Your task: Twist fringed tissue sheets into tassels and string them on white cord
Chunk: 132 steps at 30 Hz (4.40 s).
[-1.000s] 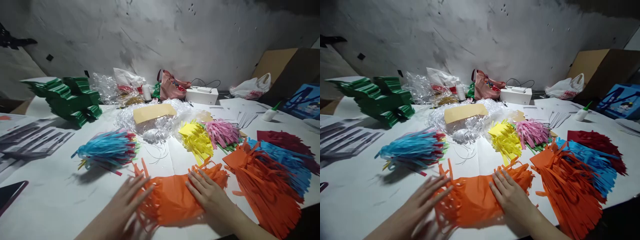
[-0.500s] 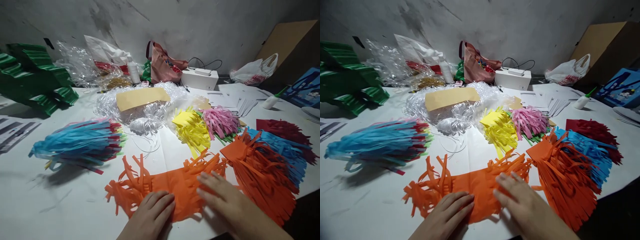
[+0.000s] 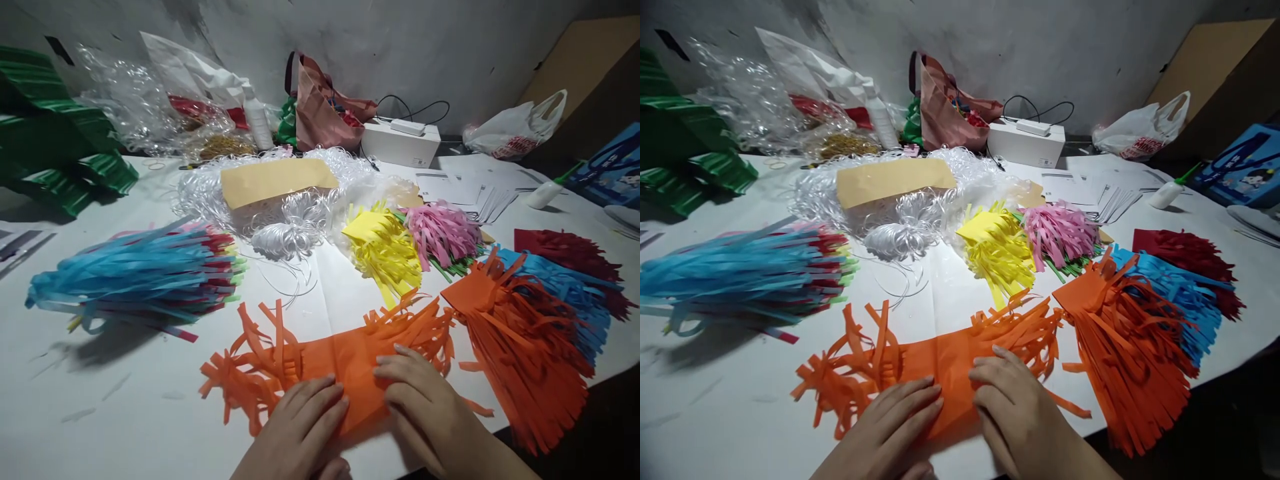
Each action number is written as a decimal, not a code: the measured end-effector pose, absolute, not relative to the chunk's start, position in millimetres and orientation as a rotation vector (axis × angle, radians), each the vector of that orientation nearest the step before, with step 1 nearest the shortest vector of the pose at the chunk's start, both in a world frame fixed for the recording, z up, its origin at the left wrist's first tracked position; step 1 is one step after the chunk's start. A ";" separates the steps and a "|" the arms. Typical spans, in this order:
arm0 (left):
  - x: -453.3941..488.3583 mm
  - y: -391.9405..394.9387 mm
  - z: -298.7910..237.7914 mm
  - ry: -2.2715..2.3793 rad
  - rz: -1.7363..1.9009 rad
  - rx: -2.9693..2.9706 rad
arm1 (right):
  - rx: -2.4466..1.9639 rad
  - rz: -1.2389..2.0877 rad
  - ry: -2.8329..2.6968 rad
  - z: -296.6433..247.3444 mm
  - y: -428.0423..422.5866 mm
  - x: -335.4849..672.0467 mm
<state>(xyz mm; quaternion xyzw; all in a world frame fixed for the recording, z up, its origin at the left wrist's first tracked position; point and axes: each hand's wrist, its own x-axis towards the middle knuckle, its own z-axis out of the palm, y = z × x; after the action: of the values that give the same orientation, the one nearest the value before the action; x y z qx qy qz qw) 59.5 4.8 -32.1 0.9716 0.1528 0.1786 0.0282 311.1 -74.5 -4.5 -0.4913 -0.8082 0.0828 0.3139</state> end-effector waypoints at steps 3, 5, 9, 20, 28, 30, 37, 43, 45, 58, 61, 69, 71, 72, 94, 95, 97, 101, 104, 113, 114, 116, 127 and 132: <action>65.0 1.2 -31.4 0.575 0.636 2.969 | -1.278 0.269 -2.129 -9.1 -71.5 306.5; 69.3 -0.6 -33.5 0.643 0.692 2.931 | -1.308 0.299 -2.074 -13.2 -69.9 303.8; 74.9 -1.3 -36.3 0.642 0.719 2.865 | -1.389 0.241 -2.011 -15.0 -67.7 298.3; 56.7 15.2 -19.8 0.724 0.667 2.686 | -1.326 0.247 -2.202 -28.3 -59.5 286.3; 53.0 24.6 -20.6 1.003 0.343 2.407 | -1.595 0.386 -1.897 -27.1 -52.8 279.4; 58.1 34.0 -15.2 1.171 0.185 2.346 | -1.766 0.468 -1.839 -22.6 -46.9 277.3; 75.4 64.0 0.9 1.355 -0.190 2.343 | -2.103 0.371 -1.972 -17.6 -14.8 275.6; 80.1 68.1 -1.4 1.371 -0.244 2.390 | -2.145 0.073 -2.065 -27.5 -3.9 279.3; 81.0 68.0 -2.0 1.367 -0.254 2.393 | -2.106 -0.046 -2.059 -26.7 -4.9 279.7; 83.2 62.9 -1.6 1.367 -0.209 2.458 | -1.088 -0.040 -2.371 -39.1 -48.3 270.2; 84.3 63.5 -1.1 1.366 -0.184 2.457 | -1.241 -0.162 -2.281 -34.6 -44.0 270.5; 57.3 65.9 7.3 1.350 0.103 2.672 | -1.472 -0.250 -2.589 -32.6 -32.3 270.6; 58.6 55.1 9.1 1.081 0.454 2.941 | -1.471 -0.294 -2.550 -33.7 -30.4 271.3; 62.8 48.5 8.5 0.881 0.562 3.033 | -1.466 -0.313 -2.523 -34.4 -29.6 271.9; 57.9 30.2 -41.6 0.769 0.734 2.961 | -1.509 -0.130 -2.457 -38.1 -45.1 292.6; 56.6 29.5 -40.3 0.801 0.727 2.914 | -1.528 -0.047 -2.397 -37.1 -43.3 294.1; 55.5 29.7 -36.4 0.867 0.643 2.798 | -1.586 0.083 -2.262 -35.4 -38.0 294.5; 61.3 37.5 -25.1 1.024 0.335 2.669 | -1.753 0.108 -2.147 -34.4 -26.0 289.2; 69.4 44.6 -15.6 1.205 0.049 2.663 | -1.890 0.052 -2.174 -34.4 -18.2 285.3; 78.7 50.6 -7.2 1.276 -0.189 2.636 | -1.829 -0.270 -2.069 -25.3 -14.1 280.8; 78.5 50.8 -7.5 1.272 -0.173 2.638 | -1.718 -0.298 -2.104 -23.7 -16.1 278.9; 77.6 51.2 -8.3 1.274 -0.143 2.640 | -1.504 -0.246 -2.269 -23.3 -19.4 274.6; 76.3 41.3 -34.5 0.793 0.571 3.060 | -1.366 -0.226 -2.382 -38.4 -19.3 266.7; 74.7 42.3 -43.5 0.764 0.555 3.062 | -1.392 -0.319 -2.557 -34.1 -19.7 263.6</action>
<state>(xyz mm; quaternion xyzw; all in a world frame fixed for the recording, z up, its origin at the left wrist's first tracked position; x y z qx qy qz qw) 74.7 42.3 -43.5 0.9551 0.2383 0.1733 -0.0312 263.6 -19.7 -34.1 -0.4727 -0.8681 -0.1083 0.1062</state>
